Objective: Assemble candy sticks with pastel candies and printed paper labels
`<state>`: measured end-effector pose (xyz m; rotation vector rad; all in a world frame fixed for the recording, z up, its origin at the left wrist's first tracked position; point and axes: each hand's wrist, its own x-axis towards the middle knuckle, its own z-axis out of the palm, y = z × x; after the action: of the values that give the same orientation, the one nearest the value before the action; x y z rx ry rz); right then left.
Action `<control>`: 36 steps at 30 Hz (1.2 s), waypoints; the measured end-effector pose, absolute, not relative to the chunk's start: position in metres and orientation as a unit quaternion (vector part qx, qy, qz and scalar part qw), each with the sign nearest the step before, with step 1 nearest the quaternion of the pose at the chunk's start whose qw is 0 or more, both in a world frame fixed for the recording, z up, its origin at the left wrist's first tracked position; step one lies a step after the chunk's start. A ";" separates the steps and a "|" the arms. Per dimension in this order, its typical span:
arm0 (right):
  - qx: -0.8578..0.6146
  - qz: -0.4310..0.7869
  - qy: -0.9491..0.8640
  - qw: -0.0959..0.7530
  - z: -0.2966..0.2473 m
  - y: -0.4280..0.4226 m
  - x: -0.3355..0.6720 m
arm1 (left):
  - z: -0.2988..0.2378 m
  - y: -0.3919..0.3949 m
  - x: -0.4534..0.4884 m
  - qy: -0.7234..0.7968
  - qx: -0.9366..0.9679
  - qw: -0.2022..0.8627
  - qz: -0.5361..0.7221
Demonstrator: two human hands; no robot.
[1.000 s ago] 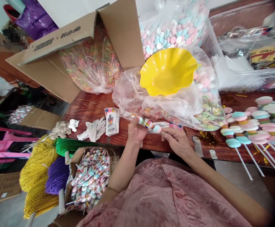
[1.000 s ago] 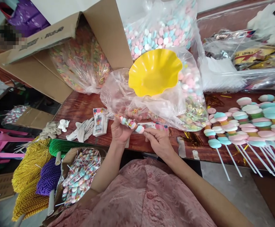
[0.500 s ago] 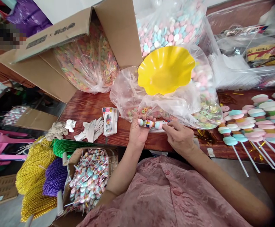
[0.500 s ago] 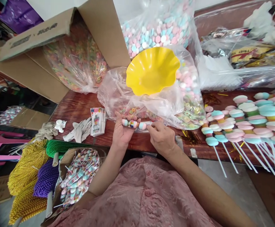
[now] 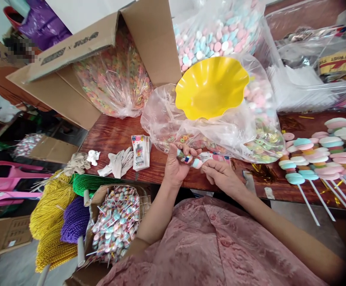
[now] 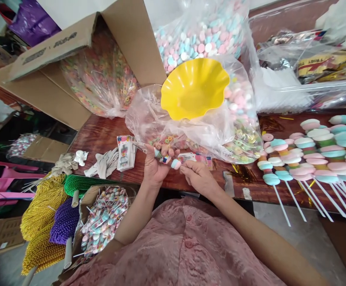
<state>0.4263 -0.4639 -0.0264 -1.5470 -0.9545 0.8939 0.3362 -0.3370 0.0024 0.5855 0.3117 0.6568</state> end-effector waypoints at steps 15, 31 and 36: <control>-0.721 0.148 -0.437 0.517 -0.024 -0.470 0.431 | -0.004 -0.328 0.324 0.191 0.342 0.879 0.273; -0.733 -0.058 -0.505 0.452 -0.043 -0.471 0.421 | 0.004 -0.334 0.338 0.286 0.143 0.879 0.354; -0.735 -0.129 -0.534 0.398 -0.041 -0.474 0.422 | -0.005 -0.338 0.336 0.265 0.262 0.865 0.337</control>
<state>0.4223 -0.4738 -0.0408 -1.8609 -1.3525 -0.3272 0.3358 -0.3379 -0.0051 0.5499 0.5554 0.7057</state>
